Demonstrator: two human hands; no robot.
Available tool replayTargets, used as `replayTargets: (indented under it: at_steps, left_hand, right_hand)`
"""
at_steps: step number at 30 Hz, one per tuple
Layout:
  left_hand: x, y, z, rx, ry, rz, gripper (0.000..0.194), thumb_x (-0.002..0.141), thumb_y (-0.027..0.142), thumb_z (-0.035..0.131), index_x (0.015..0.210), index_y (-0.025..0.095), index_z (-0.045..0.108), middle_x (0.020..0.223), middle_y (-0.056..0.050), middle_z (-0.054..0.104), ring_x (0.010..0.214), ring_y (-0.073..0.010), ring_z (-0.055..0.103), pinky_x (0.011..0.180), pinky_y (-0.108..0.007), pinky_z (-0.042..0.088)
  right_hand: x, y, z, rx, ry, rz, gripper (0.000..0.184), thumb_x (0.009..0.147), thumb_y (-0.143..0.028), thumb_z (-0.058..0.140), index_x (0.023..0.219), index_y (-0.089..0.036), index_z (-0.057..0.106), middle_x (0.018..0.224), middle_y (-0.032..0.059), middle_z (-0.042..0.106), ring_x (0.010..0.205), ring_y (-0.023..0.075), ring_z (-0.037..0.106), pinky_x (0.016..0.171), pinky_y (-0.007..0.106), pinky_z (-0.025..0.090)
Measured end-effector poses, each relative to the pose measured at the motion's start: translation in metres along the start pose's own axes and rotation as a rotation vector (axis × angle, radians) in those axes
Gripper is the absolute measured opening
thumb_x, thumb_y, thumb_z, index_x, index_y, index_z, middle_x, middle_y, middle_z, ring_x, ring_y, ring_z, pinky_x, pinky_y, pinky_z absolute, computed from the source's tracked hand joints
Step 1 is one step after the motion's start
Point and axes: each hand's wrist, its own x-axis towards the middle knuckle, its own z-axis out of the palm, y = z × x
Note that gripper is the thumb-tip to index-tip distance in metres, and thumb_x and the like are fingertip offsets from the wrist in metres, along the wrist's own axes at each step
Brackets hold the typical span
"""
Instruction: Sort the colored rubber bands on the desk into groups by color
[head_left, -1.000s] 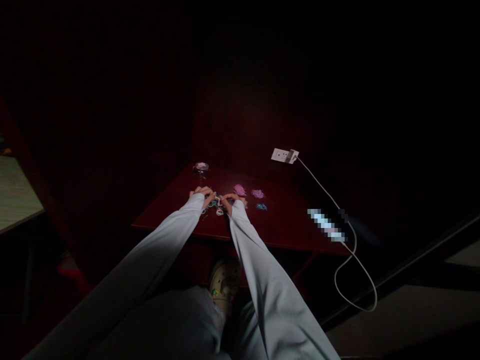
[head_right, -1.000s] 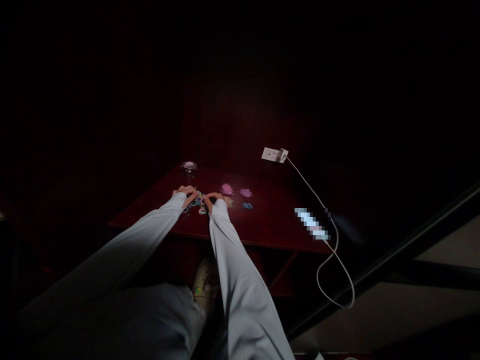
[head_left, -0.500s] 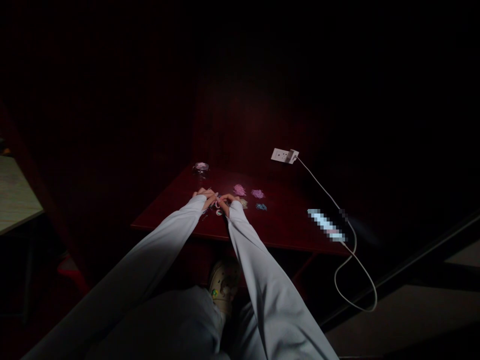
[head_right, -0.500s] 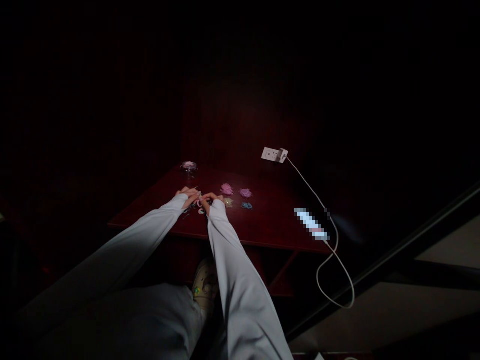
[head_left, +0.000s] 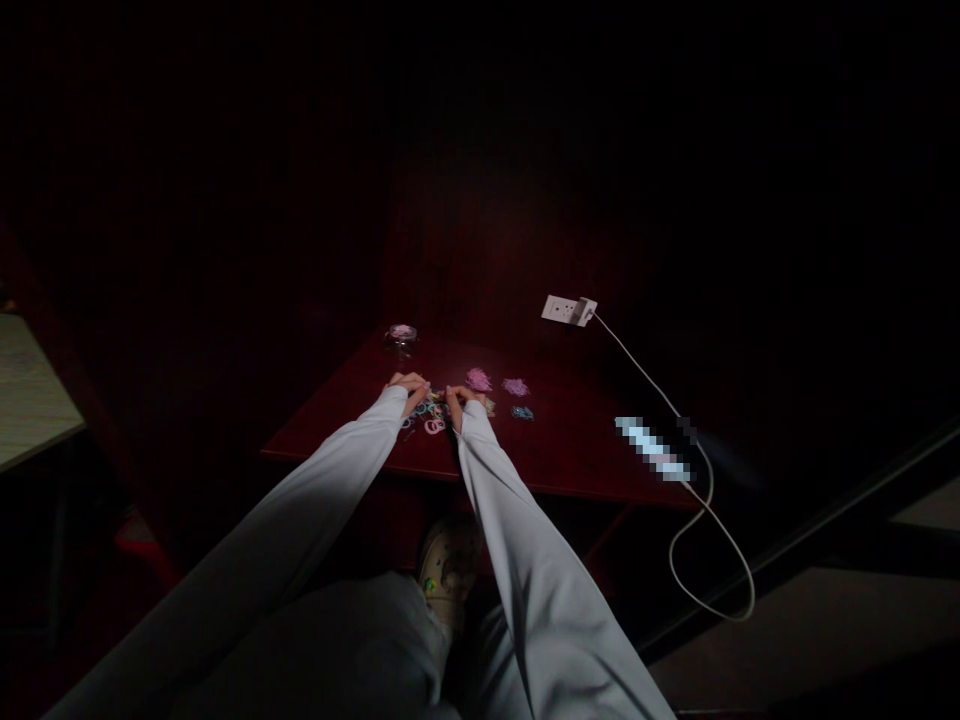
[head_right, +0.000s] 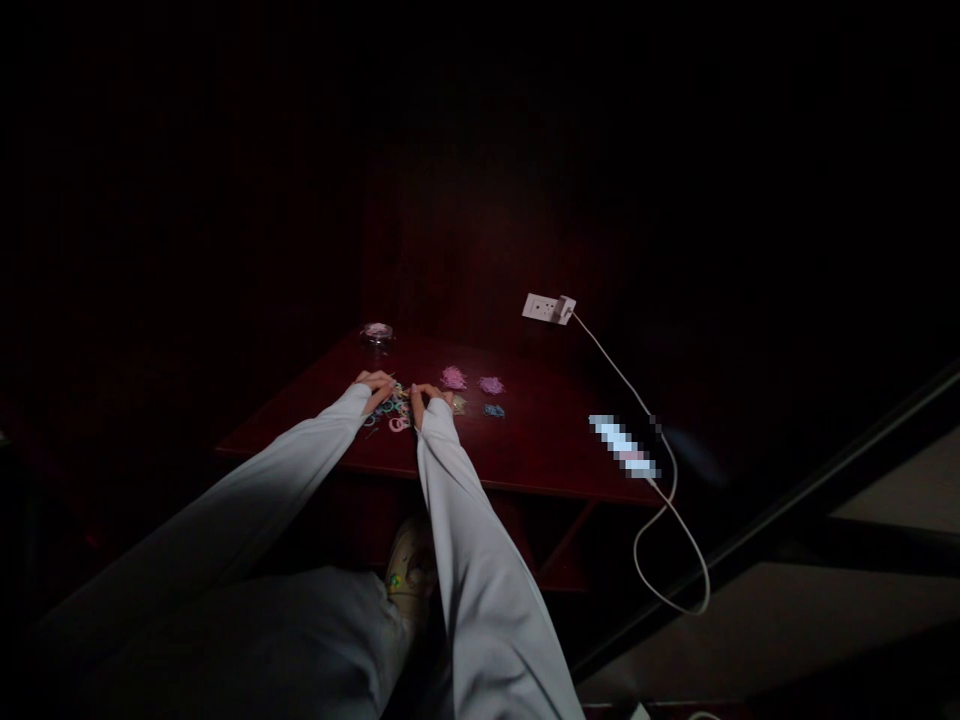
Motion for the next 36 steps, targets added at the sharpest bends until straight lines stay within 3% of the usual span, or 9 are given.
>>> replayTargets:
  at_steps: [5, 8, 15, 20, 24, 29, 36]
  left_hand:
    - [-0.002, -0.005, 0.002, -0.029, 0.02, 0.066, 0.048, 0.1, 0.054, 0.054, 0.065, 0.025, 0.069, 0.094, -0.003, 0.078, 0.095, -0.0231, 0.057, 0.096, -0.04, 0.044]
    - [-0.004, -0.003, 0.001, -0.017, -0.012, 0.099, 0.047, 0.1, 0.05, 0.052, 0.065, 0.025, 0.069, 0.098, -0.002, 0.078, 0.097, -0.0228, 0.057, 0.098, -0.039, 0.043]
    - [-0.005, 0.003, -0.001, 0.021, -0.045, 0.06, 0.046, 0.102, 0.043, 0.051, 0.062, 0.024, 0.064, 0.103, -0.002, 0.078, 0.1, -0.0223, 0.059, 0.1, -0.037, 0.043]
    - [-0.004, 0.009, -0.004, 0.005, -0.006, -0.008, 0.043, 0.104, 0.04, 0.049, 0.069, 0.024, 0.067, 0.103, -0.002, 0.078, 0.104, -0.0224, 0.06, 0.104, -0.037, 0.043]
    - [-0.003, 0.018, -0.01, 0.009, -0.004, -0.055, 0.042, 0.102, 0.034, 0.049, 0.064, 0.023, 0.063, 0.098, -0.004, 0.076, 0.099, -0.0228, 0.059, 0.101, -0.037, 0.045]
    - [-0.002, 0.022, -0.018, 0.013, -0.064, -0.058, 0.037, 0.101, 0.032, 0.051, 0.069, 0.023, 0.067, 0.1, -0.004, 0.075, 0.101, -0.0236, 0.059, 0.1, -0.038, 0.045]
    - [-0.001, 0.019, -0.018, 0.011, -0.066, -0.043, 0.034, 0.099, 0.032, 0.053, 0.068, 0.023, 0.065, 0.096, -0.004, 0.074, 0.099, -0.0227, 0.059, 0.098, -0.037, 0.045]
  right_hand:
    - [-0.001, 0.0, 0.004, -0.081, -0.045, -0.019, 0.034, 0.098, -0.059, 0.065, 0.095, -0.03, 0.083, 0.102, 0.0023, 0.078, 0.111, 0.0257, 0.058, 0.103, 0.039, 0.041]
    - [-0.001, 0.001, 0.006, -0.097, -0.067, -0.03, 0.036, 0.096, -0.062, 0.067, 0.092, -0.031, 0.084, 0.106, 0.0024, 0.078, 0.112, 0.0261, 0.057, 0.105, 0.041, 0.039]
    - [-0.002, -0.003, 0.002, -0.073, -0.06, -0.037, 0.025, 0.096, -0.049, 0.073, 0.086, -0.029, 0.082, 0.104, 0.0033, 0.077, 0.112, 0.0267, 0.056, 0.105, 0.042, 0.038]
    - [-0.001, -0.001, -0.016, -0.091, 0.064, -0.013, 0.026, 0.098, -0.046, 0.069, 0.086, -0.026, 0.08, 0.112, 0.0076, 0.076, 0.116, 0.0305, 0.053, 0.104, 0.047, 0.036]
    - [0.004, 0.011, -0.043, -0.244, 0.195, 0.087, 0.026, 0.099, -0.042, 0.065, 0.087, -0.025, 0.079, 0.117, 0.0097, 0.074, 0.12, 0.0329, 0.05, 0.104, 0.049, 0.033]
    - [0.005, 0.028, -0.071, -0.44, 0.201, 0.156, 0.021, 0.095, -0.038, 0.067, 0.088, -0.024, 0.081, 0.123, 0.0121, 0.072, 0.124, 0.0357, 0.048, 0.105, 0.052, 0.031]
    - [0.009, 0.04, -0.067, -0.388, 0.309, 0.179, 0.033, 0.098, -0.048, 0.059, 0.084, -0.025, 0.079, 0.121, 0.0135, 0.07, 0.12, 0.0369, 0.05, 0.101, 0.054, 0.034]
